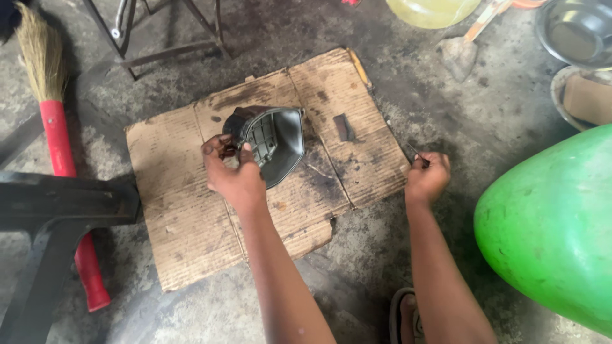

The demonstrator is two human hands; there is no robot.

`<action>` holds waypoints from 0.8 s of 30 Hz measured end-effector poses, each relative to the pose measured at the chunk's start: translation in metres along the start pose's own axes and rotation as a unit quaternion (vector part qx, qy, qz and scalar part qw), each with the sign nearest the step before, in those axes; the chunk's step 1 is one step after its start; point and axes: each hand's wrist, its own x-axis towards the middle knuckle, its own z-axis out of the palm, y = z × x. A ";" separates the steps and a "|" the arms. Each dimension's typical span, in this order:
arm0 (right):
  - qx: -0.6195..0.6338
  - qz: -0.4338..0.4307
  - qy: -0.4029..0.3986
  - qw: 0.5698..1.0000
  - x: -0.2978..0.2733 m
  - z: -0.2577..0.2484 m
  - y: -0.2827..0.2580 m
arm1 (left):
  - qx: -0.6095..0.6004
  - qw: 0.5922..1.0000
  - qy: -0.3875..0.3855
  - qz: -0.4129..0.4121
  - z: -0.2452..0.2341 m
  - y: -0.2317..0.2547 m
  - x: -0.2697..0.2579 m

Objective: The person cleans a small, dark metal part by scrubbing it with a white abrasive block on a piece of cardboard. They then wipe the part with a patterned cloth to remove residue and inspect the cleaned surface.

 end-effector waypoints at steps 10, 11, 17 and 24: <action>-0.178 -0.057 -0.044 0.981 -0.027 -0.003 -0.039 | 0.004 1.000 0.012 0.027 0.005 -0.009 0.000; -0.171 -0.050 -0.032 0.984 -0.027 -0.003 -0.038 | 0.002 1.000 0.008 0.023 0.004 -0.008 0.000; -0.175 -0.097 -0.020 0.980 -0.028 -0.009 -0.032 | 0.013 1.000 0.002 0.019 0.005 -0.005 -0.001; -0.176 -0.094 -0.055 0.978 -0.039 0.001 -0.035 | 0.010 0.999 0.004 0.046 0.007 -0.005 0.001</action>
